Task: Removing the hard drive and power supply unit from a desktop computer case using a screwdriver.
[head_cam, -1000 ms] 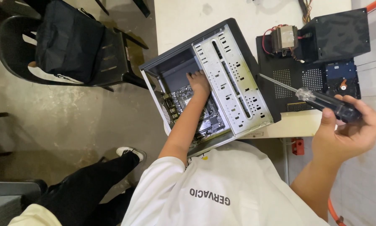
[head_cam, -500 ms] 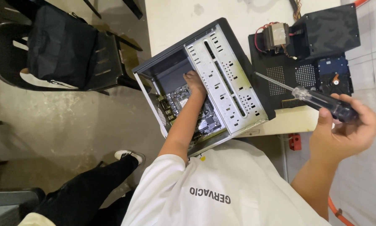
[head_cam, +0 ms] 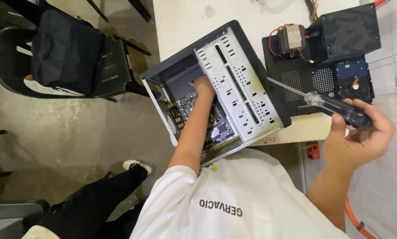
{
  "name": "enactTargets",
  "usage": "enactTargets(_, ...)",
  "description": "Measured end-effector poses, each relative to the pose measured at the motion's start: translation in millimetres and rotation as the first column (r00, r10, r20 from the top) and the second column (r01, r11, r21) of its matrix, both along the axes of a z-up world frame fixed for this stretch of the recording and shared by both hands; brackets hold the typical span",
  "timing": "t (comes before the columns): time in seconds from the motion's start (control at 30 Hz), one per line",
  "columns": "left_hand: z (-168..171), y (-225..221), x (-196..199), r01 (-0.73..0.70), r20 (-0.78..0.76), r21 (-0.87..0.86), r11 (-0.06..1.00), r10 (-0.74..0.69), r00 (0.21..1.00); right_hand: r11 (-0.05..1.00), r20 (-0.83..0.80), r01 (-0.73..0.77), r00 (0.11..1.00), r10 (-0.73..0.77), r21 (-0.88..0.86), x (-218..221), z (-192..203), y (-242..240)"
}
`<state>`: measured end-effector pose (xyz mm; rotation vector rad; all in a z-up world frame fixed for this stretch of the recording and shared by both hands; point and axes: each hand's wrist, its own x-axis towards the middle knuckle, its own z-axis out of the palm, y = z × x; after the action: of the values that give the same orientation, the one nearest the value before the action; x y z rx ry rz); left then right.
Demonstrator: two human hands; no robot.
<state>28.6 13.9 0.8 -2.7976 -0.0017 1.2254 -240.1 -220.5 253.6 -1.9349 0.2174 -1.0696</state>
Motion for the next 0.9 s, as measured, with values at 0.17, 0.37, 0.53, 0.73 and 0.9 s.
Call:
enactTargets(0.17,12.8,-5.3,-9.9,0.164,-0.047,0.186,0.969,-0.158,0.986,1.0,0.029,-0.018,0.999,0.018,-0.006,-2.3,-1.6,-0.6)
enactTargets(0.37,20.6,10.6,-4.5,0.073,0.018,-0.016,0.997,-0.073,0.997,0.997,0.0,0.055,0.998,-0.055,-0.047,-10.0,-7.8,-14.4)
enactTargets(0.53,76.6,54.8,-40.6,-0.014,0.287,-0.18,0.984,0.066,0.956,0.994,0.063,0.11,0.992,-0.11,-0.004,-28.5,-28.5,-60.6)
enactTargets(0.73,222.6,67.6,-64.4,0.237,0.405,-0.701,0.672,0.102,0.909,0.937,0.0,0.35,0.937,-0.35,-0.015,-84.6,-70.2,-120.8)
enactTargets(0.9,241.5,-48.0,-41.4,0.396,0.459,-0.833,0.386,0.082,0.885,0.931,0.029,0.363,0.932,-0.362,-0.033,-101.7,-63.3,-134.0)
